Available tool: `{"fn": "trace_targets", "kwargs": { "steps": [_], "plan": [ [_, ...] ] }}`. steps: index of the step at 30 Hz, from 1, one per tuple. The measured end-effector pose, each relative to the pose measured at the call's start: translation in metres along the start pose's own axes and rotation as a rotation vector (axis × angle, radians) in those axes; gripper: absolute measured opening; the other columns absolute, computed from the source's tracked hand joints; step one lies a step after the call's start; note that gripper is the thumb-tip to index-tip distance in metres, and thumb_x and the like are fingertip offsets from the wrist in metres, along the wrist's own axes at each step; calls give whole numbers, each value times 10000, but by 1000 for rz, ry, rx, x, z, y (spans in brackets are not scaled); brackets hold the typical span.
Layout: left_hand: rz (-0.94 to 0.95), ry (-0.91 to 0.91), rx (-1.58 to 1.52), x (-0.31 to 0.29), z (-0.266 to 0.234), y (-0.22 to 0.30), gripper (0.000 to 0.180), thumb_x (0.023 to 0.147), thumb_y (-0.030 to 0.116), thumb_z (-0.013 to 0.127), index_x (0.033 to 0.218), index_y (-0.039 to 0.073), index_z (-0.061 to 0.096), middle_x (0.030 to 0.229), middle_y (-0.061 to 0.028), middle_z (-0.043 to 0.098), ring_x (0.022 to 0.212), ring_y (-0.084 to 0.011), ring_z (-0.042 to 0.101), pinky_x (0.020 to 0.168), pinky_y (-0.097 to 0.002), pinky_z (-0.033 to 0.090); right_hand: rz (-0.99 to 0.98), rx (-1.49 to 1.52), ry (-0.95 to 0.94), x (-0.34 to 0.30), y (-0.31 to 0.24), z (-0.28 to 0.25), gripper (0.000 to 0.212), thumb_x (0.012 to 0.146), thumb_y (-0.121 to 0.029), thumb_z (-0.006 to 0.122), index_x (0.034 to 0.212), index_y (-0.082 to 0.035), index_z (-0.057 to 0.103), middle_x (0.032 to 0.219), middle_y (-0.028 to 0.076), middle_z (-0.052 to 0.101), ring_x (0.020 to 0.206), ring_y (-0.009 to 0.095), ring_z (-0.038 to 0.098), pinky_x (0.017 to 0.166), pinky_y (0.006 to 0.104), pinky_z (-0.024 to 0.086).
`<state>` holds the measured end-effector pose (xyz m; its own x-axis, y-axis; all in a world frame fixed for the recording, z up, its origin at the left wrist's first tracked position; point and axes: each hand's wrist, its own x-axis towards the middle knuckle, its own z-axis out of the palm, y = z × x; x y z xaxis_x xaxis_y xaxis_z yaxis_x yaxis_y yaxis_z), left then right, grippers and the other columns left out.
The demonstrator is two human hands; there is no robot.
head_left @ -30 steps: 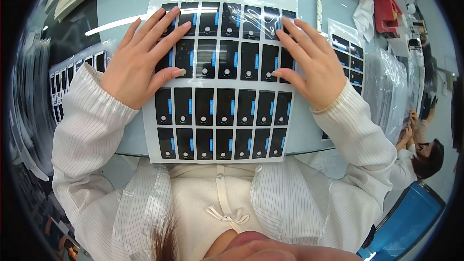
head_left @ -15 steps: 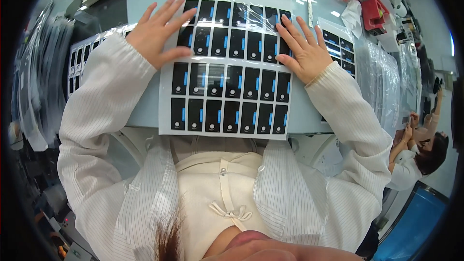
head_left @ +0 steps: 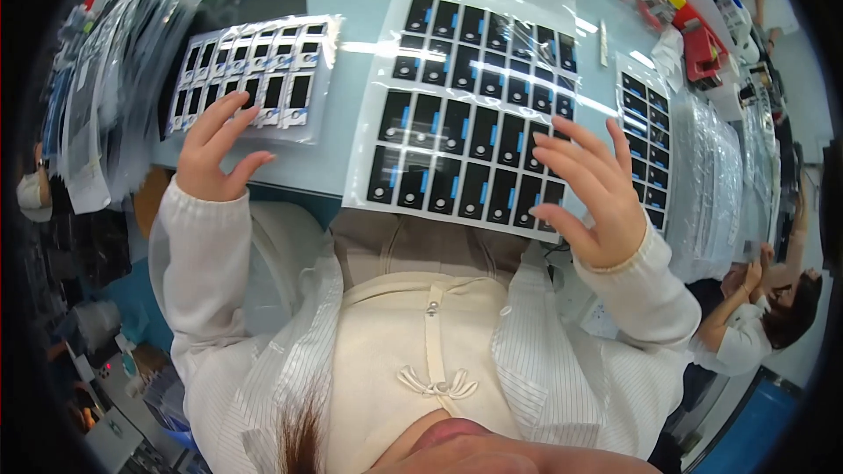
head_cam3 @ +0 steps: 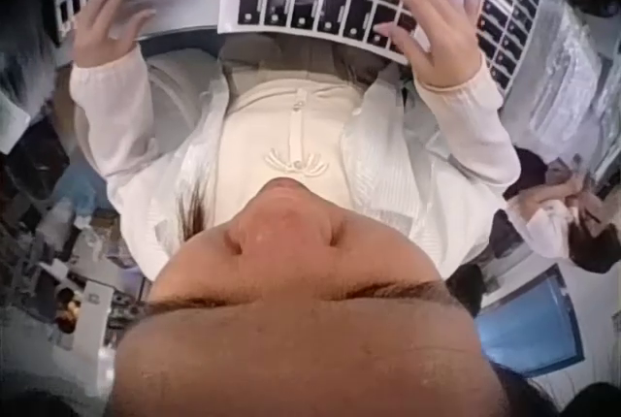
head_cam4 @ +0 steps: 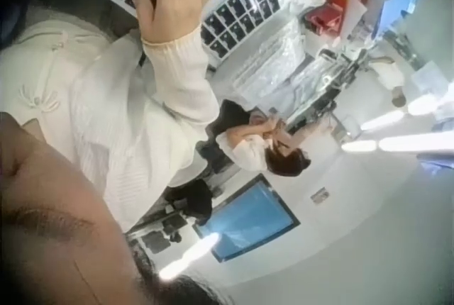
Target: Peeling protective film from small electronic components and placing them into a tray.
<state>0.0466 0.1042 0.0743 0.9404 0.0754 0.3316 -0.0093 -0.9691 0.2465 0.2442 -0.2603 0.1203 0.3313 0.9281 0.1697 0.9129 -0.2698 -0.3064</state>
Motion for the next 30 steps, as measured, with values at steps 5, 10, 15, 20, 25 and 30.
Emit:
{"fn": "trace_targets", "kwargs": {
  "steps": [5, 10, 15, 20, 25, 30],
  "plan": [
    [64, 225, 84, 6, 23, 14, 345, 574, 138, 795, 891, 59, 685, 934, -68, 639, 927, -269, 556, 790, -365, 459, 55, 137, 173, -2, -13, 17, 395, 688, -89, 720, 1058, -13, 607, 1046, 111, 635, 1094, 308, 546, 1028, 529, 231],
    [97, 298, 104, 10, 30, 20, 231, 596, 112, 782, 807, 73, 699, 822, -52, 632, 845, -239, 562, 720, -338, 471, 80, 198, 237, -5, -15, 27, 344, 676, -11, 664, 1017, 9, 626, 1020, 126, 644, 1065, 307, 567, 1014, 511, 291],
    [99, 266, 23, 12, 27, 11, 236, 586, 27, 774, 801, 45, 678, 768, -65, 606, 765, -232, 557, 662, -329, 464, 125, 250, 231, -7, -14, 31, 314, 699, 2, 650, 1011, 6, 623, 998, 118, 647, 1033, 285, 581, 1011, 493, 303],
    [185, 243, 121, 19, 21, 20, 167, 619, 10, 751, 756, 33, 659, 759, -61, 617, 754, -228, 570, 672, -323, 465, 139, 285, 234, -7, -15, 34, 298, 705, 3, 649, 1001, 13, 619, 990, 120, 648, 1015, 285, 589, 1001, 475, 320],
    [178, 563, 278, 26, 9, 27, 140, 653, 44, 748, 759, 56, 656, 775, -50, 636, 726, -207, 588, 665, -315, 450, 123, 380, 274, -5, -18, 43, 256, 715, 25, 637, 970, 23, 622, 963, 137, 648, 964, 264, 609, 928, 398, 411],
    [100, 716, 300, 42, 5, 22, 118, 695, 50, 741, 781, 48, 659, 767, -35, 635, 646, -163, 567, 600, -271, 435, 314, 769, 150, 5, -23, 61, 136, 796, 4, 604, 921, 35, 645, 860, 122, 669, 801, 165, 642, 699, 246, 490]
  ]
}}
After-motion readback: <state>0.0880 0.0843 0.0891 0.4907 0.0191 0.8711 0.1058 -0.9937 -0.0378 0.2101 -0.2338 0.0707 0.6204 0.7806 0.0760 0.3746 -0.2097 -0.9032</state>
